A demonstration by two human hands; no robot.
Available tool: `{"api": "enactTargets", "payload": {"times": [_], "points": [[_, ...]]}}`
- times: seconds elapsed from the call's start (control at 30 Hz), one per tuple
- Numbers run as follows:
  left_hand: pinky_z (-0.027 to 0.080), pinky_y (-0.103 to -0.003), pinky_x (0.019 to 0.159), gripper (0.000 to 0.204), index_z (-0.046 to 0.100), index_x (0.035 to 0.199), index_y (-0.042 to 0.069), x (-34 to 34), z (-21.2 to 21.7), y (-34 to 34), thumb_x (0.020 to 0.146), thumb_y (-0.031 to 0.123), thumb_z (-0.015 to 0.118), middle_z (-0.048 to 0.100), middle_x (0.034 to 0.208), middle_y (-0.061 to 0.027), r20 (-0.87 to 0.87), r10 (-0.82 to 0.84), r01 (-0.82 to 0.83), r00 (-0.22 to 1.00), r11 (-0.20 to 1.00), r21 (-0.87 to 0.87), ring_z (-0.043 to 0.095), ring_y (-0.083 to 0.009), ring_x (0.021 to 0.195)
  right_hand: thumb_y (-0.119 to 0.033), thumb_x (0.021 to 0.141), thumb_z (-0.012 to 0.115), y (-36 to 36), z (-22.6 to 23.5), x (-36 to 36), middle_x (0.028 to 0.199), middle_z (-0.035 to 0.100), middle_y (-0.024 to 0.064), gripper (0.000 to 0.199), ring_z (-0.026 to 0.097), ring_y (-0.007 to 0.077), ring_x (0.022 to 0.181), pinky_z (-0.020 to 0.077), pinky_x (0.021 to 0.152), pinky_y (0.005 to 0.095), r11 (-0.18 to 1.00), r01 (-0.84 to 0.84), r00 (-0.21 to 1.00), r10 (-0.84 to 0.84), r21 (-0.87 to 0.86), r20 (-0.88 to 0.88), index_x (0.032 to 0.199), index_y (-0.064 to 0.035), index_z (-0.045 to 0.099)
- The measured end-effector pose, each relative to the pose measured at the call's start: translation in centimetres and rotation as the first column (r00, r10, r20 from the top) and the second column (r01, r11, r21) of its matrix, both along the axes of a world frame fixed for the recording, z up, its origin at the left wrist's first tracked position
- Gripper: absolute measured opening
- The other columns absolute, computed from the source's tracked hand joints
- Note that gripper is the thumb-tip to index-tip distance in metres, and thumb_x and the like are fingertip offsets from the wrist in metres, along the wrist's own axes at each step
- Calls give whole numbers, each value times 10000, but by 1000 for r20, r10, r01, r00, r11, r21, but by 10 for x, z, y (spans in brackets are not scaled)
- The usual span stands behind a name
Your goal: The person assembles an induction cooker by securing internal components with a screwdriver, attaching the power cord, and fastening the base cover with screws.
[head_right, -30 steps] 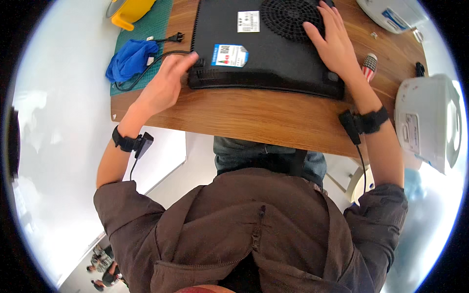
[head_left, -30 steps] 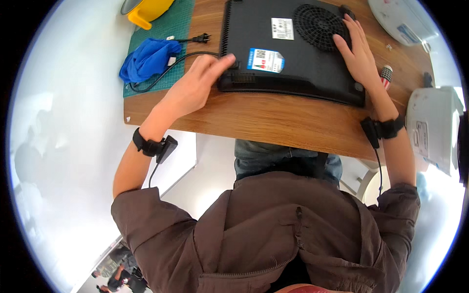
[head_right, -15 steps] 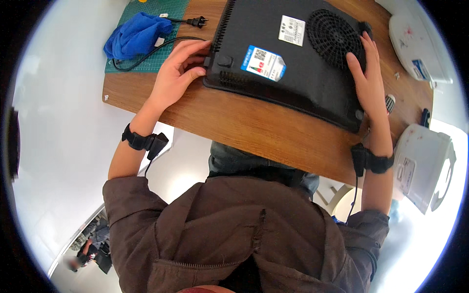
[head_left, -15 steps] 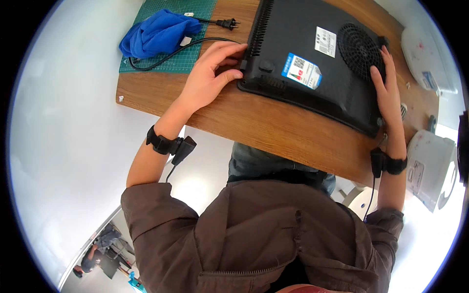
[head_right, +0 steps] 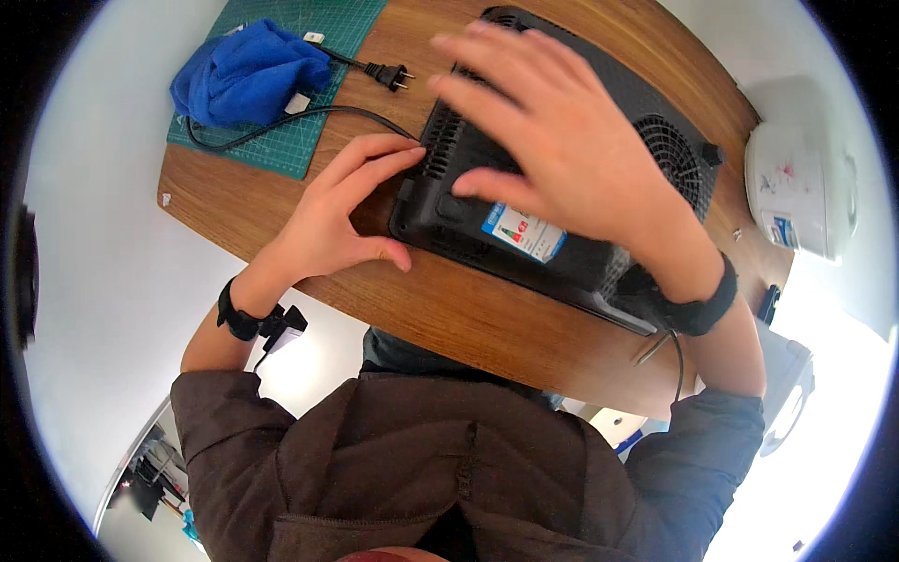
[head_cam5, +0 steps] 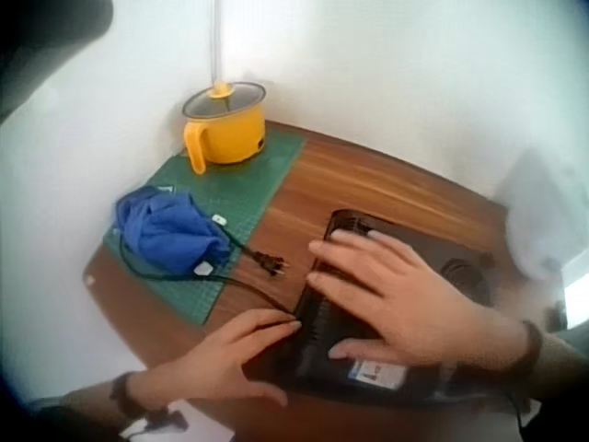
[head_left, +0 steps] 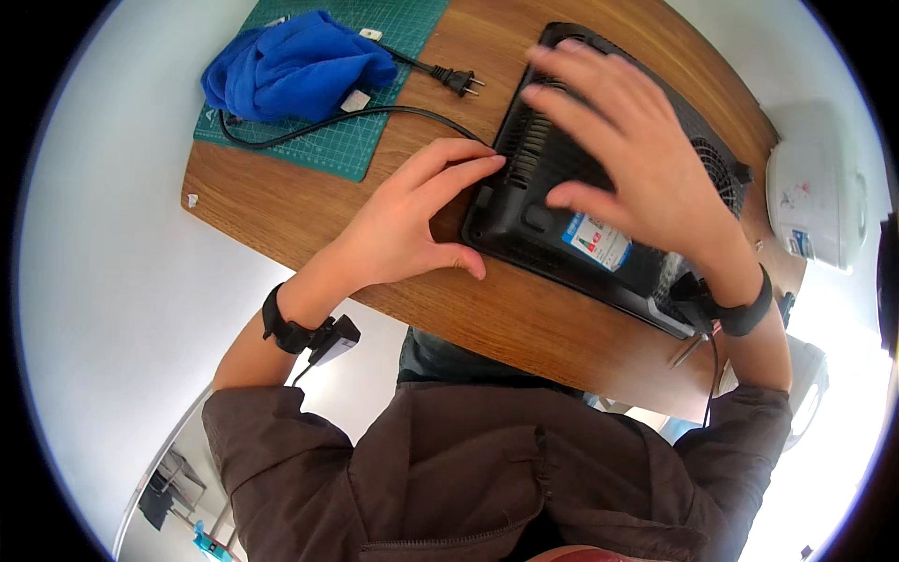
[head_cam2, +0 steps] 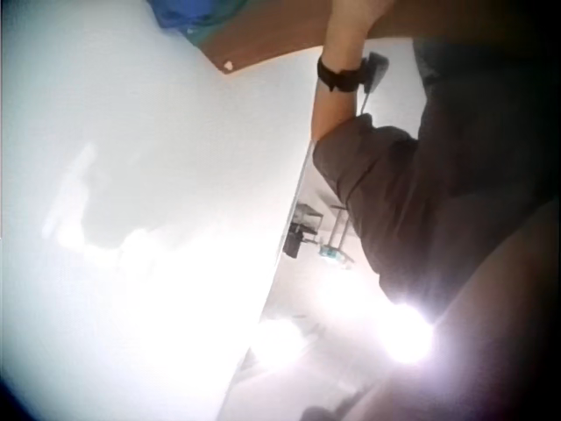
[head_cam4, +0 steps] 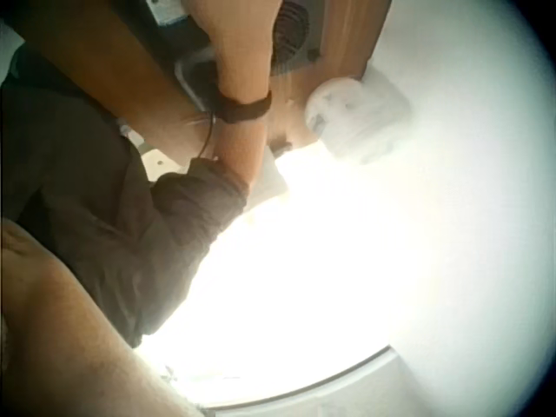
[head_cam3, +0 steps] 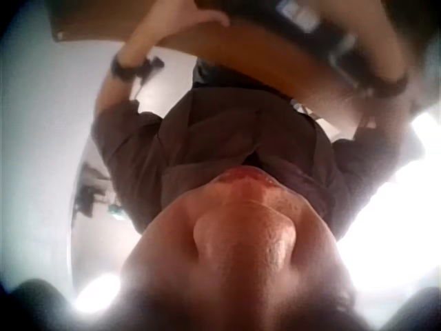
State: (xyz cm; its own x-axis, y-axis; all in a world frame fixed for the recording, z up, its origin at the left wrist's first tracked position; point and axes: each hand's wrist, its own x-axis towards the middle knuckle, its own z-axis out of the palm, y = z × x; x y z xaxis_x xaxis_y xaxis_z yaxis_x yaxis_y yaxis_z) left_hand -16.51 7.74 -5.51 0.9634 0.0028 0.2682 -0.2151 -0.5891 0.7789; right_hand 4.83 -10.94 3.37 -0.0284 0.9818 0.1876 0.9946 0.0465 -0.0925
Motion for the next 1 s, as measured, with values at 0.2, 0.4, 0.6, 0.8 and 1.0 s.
{"api": "enactTargets", "payload": {"times": [0.2, 0.4, 0.6, 0.8, 1.0], "points": [[500, -396, 992, 484, 660, 1223, 68, 7, 0, 34, 795, 187, 852, 570, 1338, -112, 70, 281, -288, 957, 950, 120, 593, -290, 1141, -382, 860, 762, 12, -27, 1, 1418, 578, 117, 620, 492, 315, 1407, 334, 1208, 500, 995, -81, 984, 70, -64, -167, 1352, -49, 585], [476, -385, 917, 241, 692, 1035, 70, 52, 14, 64, 819, 117, 789, 613, 1060, -66, 125, -93, 32, 988, 907, 419, 591, -293, 1038, -313, 821, 773, 14, -22, -1, 1380, 609, 108, 561, 514, 310, 1391, 334, 1199, 507, 991, -53, 988, 34, -124, -153, 1300, -59, 629], [486, -413, 827, 190, 629, 952, 61, 60, -6, 66, 829, 102, 769, 569, 964, -86, 103, -182, 135, 978, 925, 355, 587, -311, 952, -290, 812, 765, 20, -20, -2, 1357, 629, 84, 504, 529, 301, 1382, 332, 1181, 514, 990, -35, 987, 14, -134, -158, 1255, -75, 660], [496, -423, 766, 196, 607, 949, 71, 58, -15, 61, 832, 109, 759, 554, 963, -96, 160, -174, 121, 972, 948, 295, 595, -328, 924, -329, 942, 621, 23, -15, 3, 1349, 646, 114, 417, 547, 315, 1369, 297, 1194, 511, 975, -63, 998, 57, -212, -35, 1257, -58, 667], [500, -420, 766, 189, 612, 942, 72, 59, -16, 62, 835, 120, 760, 561, 952, -83, 201, -184, 125, 962, 954, 273, 605, -311, 927, -166, 958, 567, 62, -12, 22, 1255, 637, 148, 290, 572, 370, 1257, 318, 1189, 512, 922, -186, 982, 160, -339, -105, 1190, -17, 658]]}}
